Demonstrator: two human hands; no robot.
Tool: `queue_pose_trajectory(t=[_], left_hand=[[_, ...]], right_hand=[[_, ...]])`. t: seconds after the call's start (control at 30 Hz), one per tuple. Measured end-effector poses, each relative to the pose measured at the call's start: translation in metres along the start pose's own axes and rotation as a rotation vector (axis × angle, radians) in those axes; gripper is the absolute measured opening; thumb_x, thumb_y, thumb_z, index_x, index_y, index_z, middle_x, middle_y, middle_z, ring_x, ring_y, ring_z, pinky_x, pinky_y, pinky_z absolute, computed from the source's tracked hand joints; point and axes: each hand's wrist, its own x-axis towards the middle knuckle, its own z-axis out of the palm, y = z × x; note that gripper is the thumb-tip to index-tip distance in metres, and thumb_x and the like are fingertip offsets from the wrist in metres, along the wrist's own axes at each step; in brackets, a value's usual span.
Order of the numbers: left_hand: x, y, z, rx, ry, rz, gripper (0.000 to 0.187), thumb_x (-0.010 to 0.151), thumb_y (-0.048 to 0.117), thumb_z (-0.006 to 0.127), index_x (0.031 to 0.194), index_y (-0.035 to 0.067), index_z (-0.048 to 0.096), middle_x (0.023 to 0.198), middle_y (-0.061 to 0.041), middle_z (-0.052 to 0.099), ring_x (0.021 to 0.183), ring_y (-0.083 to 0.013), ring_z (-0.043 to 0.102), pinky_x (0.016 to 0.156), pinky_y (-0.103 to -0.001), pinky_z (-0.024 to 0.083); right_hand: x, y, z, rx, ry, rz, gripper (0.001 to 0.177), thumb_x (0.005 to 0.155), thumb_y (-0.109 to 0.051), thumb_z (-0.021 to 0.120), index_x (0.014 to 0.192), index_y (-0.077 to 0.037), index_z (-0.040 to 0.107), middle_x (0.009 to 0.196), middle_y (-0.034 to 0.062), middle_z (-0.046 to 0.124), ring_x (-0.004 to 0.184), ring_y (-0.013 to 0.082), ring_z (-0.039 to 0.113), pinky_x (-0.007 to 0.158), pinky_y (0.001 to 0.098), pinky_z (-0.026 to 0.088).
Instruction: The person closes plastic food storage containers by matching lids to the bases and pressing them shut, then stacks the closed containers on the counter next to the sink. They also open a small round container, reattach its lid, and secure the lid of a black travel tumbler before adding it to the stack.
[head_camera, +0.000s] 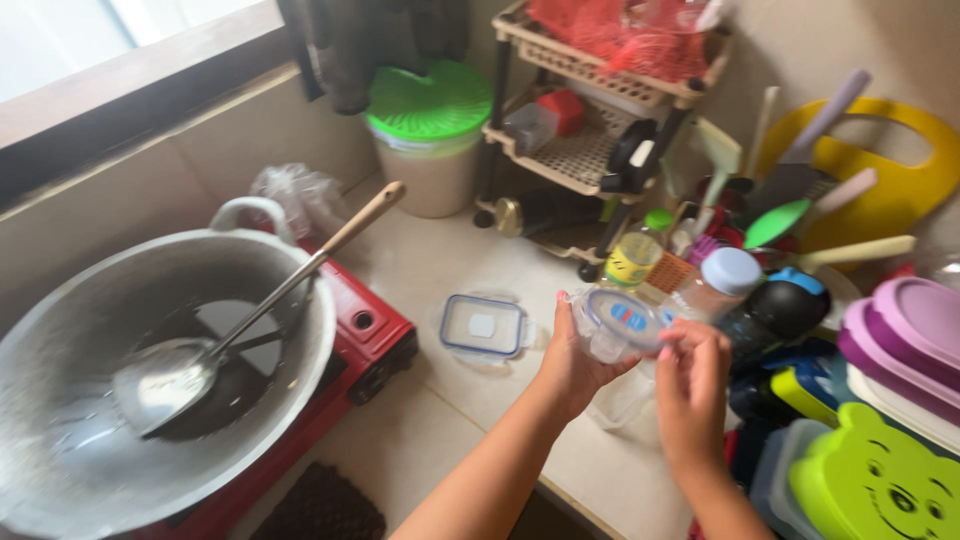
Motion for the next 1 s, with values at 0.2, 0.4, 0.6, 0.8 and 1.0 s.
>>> queue_pose_trajectory(t=[0.2,0.4,0.6,0.8,1.0], left_hand=[[-0.004,-0.010,0.025,0.201,-0.041,-0.057,0.078,0.099,0.071,0.018,0.144,0.014,0.047,0.135,-0.011,0.061,0.123,-0.0260,0.062,0.104,-0.050,0.049],[0.000,-0.018,0.034,0.335,-0.036,-0.031,0.073,0.102,0.069,0.024,0.142,0.013,0.048,0.129,-0.015,0.062,0.117,-0.0272,0.064,0.098,-0.045,0.054],[-0.006,-0.003,0.020,0.422,-0.052,-0.122,0.077,0.098,0.070,0.018,0.142,0.015,0.049,0.128,-0.013,0.065,0.115,-0.0279,0.068,0.088,-0.047,0.059],[-0.005,0.012,-0.008,0.530,-0.099,-0.263,0.086,0.100,0.071,0.010,0.147,0.010,0.050,0.121,-0.017,0.069,0.102,-0.0327,0.072,0.071,-0.048,0.060],[-0.008,0.013,-0.008,0.447,-0.061,-0.236,0.079,0.099,0.068,0.009,0.138,0.012,0.050,0.111,-0.017,0.068,0.088,-0.0304,0.071,0.059,-0.042,0.060]], right_hand=[[-0.014,0.008,-0.031,-0.295,-0.130,-0.148,0.033,0.093,-0.025,0.065,0.118,-0.006,0.055,0.146,0.0194,0.048,0.126,0.0299,0.054,0.095,0.0387,0.048],[0.009,0.029,-0.043,-0.347,-0.259,-0.141,0.058,0.080,-0.048,0.078,0.112,-0.009,0.049,0.154,0.0244,0.044,0.139,0.0351,0.047,0.098,0.0437,0.048],[0.025,0.008,-0.052,-0.228,-0.504,-0.111,0.094,0.074,-0.044,0.083,0.149,-0.011,0.035,0.154,0.0189,0.041,0.140,0.0341,0.044,0.106,0.0439,0.041],[0.038,-0.027,-0.046,-0.363,-0.687,-0.095,0.100,0.068,-0.042,0.086,0.153,-0.025,0.037,0.145,0.0094,0.049,0.127,0.0284,0.054,0.101,0.0409,0.048],[0.038,-0.028,-0.034,-0.414,-0.626,-0.196,0.100,0.073,-0.056,0.075,0.156,-0.019,0.035,0.139,0.0145,0.052,0.126,0.0330,0.055,0.102,0.0416,0.045]])
